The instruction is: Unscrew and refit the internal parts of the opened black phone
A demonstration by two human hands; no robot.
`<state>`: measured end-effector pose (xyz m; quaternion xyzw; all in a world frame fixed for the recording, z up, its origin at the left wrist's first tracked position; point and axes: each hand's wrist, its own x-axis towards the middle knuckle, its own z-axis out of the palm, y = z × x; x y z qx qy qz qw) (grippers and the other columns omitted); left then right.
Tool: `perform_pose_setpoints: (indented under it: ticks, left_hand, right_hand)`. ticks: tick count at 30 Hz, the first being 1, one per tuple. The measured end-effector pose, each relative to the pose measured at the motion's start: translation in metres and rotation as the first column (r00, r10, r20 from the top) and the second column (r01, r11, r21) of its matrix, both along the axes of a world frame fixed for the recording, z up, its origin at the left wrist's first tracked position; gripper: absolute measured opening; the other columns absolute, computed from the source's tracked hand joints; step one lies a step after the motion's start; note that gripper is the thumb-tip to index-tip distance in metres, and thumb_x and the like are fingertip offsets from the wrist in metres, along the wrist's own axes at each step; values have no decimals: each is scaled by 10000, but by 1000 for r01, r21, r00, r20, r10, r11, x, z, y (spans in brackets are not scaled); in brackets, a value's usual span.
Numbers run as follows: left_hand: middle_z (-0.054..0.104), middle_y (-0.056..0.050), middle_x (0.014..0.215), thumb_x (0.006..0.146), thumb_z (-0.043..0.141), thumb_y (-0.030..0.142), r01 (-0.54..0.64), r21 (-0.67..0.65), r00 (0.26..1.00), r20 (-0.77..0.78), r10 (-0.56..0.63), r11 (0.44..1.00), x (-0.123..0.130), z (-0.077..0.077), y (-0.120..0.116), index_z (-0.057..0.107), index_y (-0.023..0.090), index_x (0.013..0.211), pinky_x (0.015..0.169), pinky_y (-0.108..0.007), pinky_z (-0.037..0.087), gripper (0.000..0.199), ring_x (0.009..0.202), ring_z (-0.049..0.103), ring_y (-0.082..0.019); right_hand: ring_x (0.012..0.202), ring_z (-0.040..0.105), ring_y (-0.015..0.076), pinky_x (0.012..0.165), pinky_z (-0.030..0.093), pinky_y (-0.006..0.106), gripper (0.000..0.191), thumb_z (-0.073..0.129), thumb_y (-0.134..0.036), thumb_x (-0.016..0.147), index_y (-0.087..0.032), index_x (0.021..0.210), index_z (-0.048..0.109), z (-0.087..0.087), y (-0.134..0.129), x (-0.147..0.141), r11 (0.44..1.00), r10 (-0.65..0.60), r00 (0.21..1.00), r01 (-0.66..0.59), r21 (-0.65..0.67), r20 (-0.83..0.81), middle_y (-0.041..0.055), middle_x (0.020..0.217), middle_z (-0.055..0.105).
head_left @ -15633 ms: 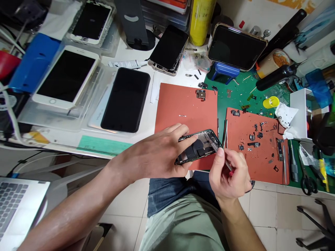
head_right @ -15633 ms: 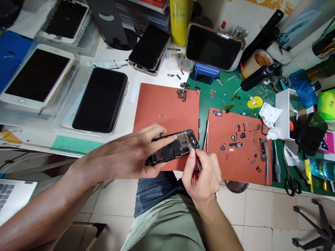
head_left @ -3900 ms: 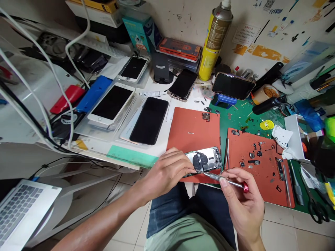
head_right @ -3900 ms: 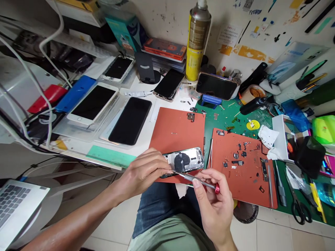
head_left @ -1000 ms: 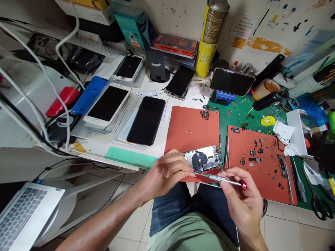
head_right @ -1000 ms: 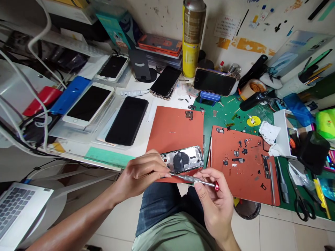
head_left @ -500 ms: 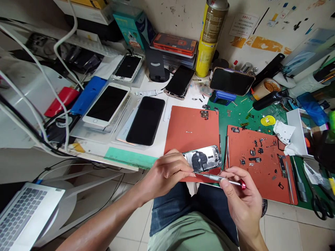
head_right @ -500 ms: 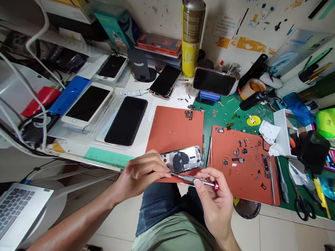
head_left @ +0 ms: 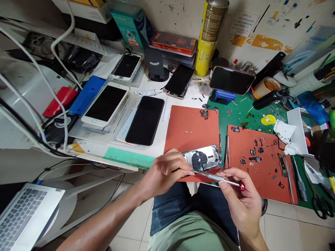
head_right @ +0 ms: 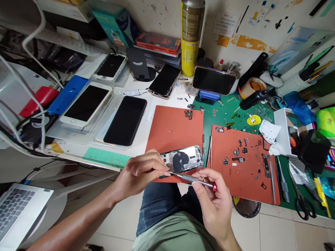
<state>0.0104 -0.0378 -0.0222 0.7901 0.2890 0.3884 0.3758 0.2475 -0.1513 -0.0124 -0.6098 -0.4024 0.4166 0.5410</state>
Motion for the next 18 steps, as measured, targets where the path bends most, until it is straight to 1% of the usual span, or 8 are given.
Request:
perform_pose_setpoints:
  ticks: [3,5,11,18]
  left_hand:
    - [813,6,878,1006,709,38,6,17,1000,-23,-6,1000,0,0,0,781,215,945,738,-292,563,200,788,715,-150]
    - [812,6,881,1008,699,35,11,15,999,-32,-10,1000,0,0,0,781,216,942,745,-295,564,210,787,718,-150]
    - [816,-3,866,1021,701,69,-1,-1,1000,-29,1,1000,-1,0,-1,791,221,924,729,-298,572,201,792,732,-160]
    - [812,-7,855,1010,725,78,0,-12,1000,-24,0,1000,0,1,-1,797,220,918,729,-294,575,185,789,729,-161]
  right_hand:
    - [945,794,189,833,665,270,222,826,-286,980,-288,1196,772,1,2,1,1000,-11,999,11,-6,45,44,1047,811]
    - [937,794,190,828,666,274,219,828,-291,978,-282,1190,773,1,2,1,1000,-13,999,14,-9,47,46,1039,812]
    - [1008,797,231,864,678,330,233,831,-310,976,-266,1196,766,-3,-2,2,999,-9,1000,8,-33,-29,72,1087,807]
    - [1001,780,206,862,679,299,249,829,-304,981,-261,1218,763,-8,1,4,999,-2,998,0,-41,-57,72,1076,797]
